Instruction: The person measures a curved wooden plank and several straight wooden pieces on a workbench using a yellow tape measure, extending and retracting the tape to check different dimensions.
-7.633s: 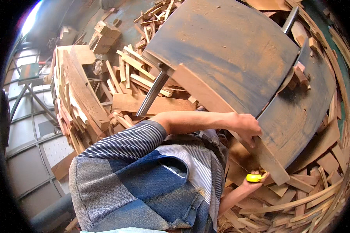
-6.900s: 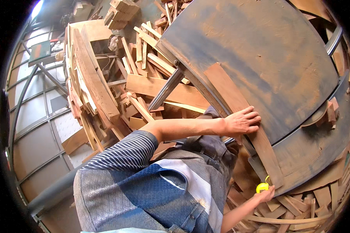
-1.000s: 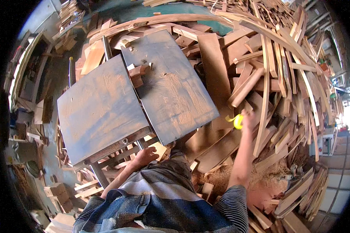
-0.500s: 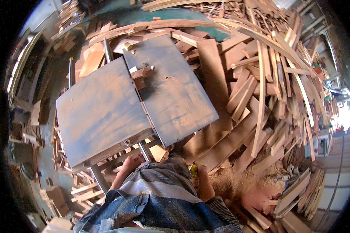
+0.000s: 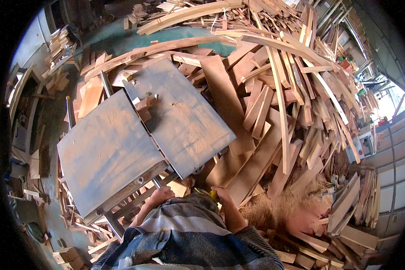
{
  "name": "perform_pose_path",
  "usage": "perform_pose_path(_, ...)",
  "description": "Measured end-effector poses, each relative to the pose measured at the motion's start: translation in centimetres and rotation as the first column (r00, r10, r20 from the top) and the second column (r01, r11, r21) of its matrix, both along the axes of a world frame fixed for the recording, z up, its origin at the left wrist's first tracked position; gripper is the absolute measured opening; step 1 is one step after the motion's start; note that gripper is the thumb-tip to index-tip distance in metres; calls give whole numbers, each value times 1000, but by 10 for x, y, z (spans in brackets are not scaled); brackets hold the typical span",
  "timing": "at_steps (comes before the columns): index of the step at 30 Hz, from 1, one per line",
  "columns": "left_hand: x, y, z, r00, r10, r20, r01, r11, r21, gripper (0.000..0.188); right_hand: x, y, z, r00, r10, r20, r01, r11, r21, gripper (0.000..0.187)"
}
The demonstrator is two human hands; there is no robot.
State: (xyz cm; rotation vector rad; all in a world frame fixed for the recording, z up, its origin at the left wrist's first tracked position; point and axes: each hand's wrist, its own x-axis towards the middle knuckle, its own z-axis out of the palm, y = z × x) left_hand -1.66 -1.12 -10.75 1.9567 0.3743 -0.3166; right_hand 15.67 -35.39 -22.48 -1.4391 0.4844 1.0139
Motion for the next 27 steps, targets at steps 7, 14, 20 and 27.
perform_pose_path(7,-4,4,-10,996,-86,-35,84,995,-47,42,-9,-15,-28,998,25,62,-15,988,-151,20)
perform_pose_path(14,-7,-2,-8,998,-60,27,63,989,-131,41,-5,-19,-34,994,93,52,-83,983,-165,21)
perform_pose_path(20,-2,1,-5,994,-112,22,113,986,-122,42,-5,-20,-36,988,116,102,-94,975,-203,22)
perform_pose_path(27,4,3,1,988,-150,36,155,973,-171,42,-5,-18,-24,995,101,9,-100,990,-100,21)
